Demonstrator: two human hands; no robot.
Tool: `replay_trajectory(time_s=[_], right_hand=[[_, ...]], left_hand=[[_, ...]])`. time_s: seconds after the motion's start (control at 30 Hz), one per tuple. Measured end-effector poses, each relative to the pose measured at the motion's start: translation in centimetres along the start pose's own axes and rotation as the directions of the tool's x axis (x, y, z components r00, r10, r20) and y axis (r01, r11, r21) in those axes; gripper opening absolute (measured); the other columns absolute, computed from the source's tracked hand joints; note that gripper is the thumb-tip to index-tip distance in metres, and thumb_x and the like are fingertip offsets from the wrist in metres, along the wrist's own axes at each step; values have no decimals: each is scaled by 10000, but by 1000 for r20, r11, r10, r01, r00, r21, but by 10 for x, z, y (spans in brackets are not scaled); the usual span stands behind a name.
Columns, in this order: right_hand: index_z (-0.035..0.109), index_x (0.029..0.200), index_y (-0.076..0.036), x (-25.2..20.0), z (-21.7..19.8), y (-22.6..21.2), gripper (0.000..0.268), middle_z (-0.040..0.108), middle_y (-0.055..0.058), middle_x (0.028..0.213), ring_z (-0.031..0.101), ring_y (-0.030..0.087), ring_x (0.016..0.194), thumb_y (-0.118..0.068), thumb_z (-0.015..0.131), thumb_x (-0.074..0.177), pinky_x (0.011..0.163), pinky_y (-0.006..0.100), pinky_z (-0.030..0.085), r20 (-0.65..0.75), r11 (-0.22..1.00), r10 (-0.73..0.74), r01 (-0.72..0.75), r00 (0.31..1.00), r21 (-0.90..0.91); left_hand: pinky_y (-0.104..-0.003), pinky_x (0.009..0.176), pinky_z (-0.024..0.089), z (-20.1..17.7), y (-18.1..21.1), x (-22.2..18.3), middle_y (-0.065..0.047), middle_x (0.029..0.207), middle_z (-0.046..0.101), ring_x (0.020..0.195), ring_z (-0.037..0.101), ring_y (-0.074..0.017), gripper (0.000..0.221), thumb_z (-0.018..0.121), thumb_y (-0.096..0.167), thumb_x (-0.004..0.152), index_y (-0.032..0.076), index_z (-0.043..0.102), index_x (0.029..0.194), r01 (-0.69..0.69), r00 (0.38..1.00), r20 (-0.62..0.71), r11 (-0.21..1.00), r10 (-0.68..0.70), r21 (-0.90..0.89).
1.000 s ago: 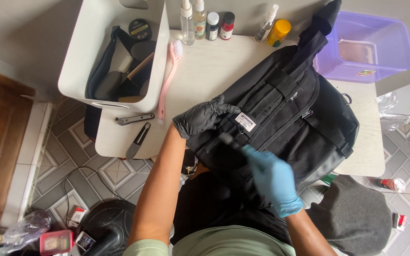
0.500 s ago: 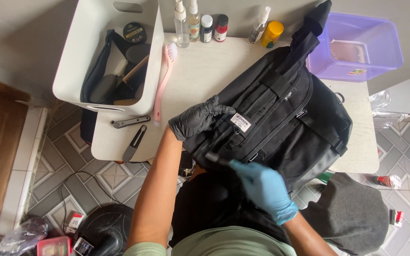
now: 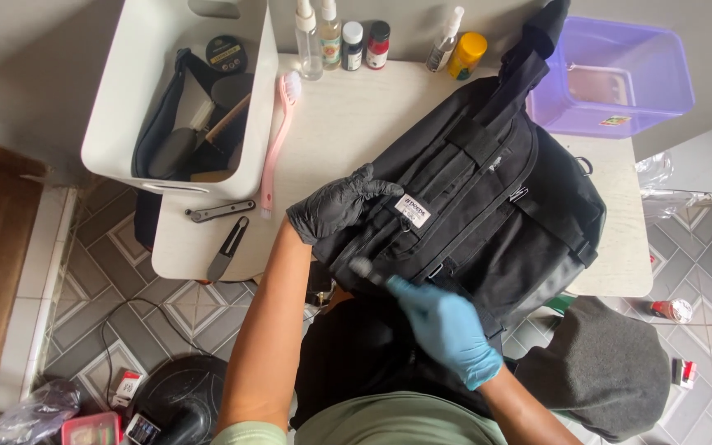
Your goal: A person uses a small brush to clean the exterior surface of a black bag.
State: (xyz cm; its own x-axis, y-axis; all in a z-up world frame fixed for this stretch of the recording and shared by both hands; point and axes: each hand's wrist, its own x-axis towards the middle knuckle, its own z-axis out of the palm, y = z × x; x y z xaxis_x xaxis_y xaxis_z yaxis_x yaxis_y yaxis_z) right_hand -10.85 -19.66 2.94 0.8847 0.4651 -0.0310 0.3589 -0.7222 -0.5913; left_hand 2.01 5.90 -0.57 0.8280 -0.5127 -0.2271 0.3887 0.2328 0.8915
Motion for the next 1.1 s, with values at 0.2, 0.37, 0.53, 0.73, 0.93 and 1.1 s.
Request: replay_trajectory(time_s=[0.2,0.37,0.53,0.73,0.93,1.1], right_hand=[[676,1298,-459,17,-4,20,411,746,80,912,713,389,807,-293,614,927,706,580,588,-242,951,217,-260,946,-167],[742,1160,-484,17,7,1,354,782,19,842,735,376,776,-337,647,852,688,575,606,-61,979,173,-179,983,-102],[695,1208,-500,13,9,-2,394,726,-2,743,725,328,681,-354,625,849,644,540,609,-189,914,211,-263,959,-310],[720,1157,-498,23,5,20,345,709,-24,737,719,305,685,-377,654,841,610,513,597,-221,929,135,-201,966,-311],[744,1186,-401,17,4,5,384,737,133,769,698,442,688,-266,617,850,614,625,560,-26,985,20,-24,999,-170],[744,1112,-442,23,-3,2,313,736,2,767,730,328,740,-410,648,816,667,538,608,-156,908,243,-281,958,-310]], left_hand=[[-191,802,401,0,-8,7,-60,1123,671,866,510,-88,433,422,281,1096,3,711,1260,-108,994,13,990,110,-92],[-196,793,394,-9,-16,15,-24,1121,680,802,459,-77,521,300,309,1133,19,698,1302,-104,994,44,995,104,-2],[-325,1158,390,0,-13,9,-135,1307,680,1222,588,-189,562,341,369,1118,-51,692,1247,-161,983,65,975,172,-154],[-168,1253,209,9,-23,9,-14,1661,363,1502,368,-79,513,387,333,1105,96,417,1559,-222,968,-1,860,251,459],[-429,1151,357,-42,-51,53,-127,1547,481,1384,479,-272,555,461,440,1056,90,536,1480,-50,999,-23,978,47,-204],[-498,1133,477,-42,-65,50,-211,1499,541,1383,539,-373,587,444,468,1067,60,557,1474,18,1000,17,934,-13,-357]])
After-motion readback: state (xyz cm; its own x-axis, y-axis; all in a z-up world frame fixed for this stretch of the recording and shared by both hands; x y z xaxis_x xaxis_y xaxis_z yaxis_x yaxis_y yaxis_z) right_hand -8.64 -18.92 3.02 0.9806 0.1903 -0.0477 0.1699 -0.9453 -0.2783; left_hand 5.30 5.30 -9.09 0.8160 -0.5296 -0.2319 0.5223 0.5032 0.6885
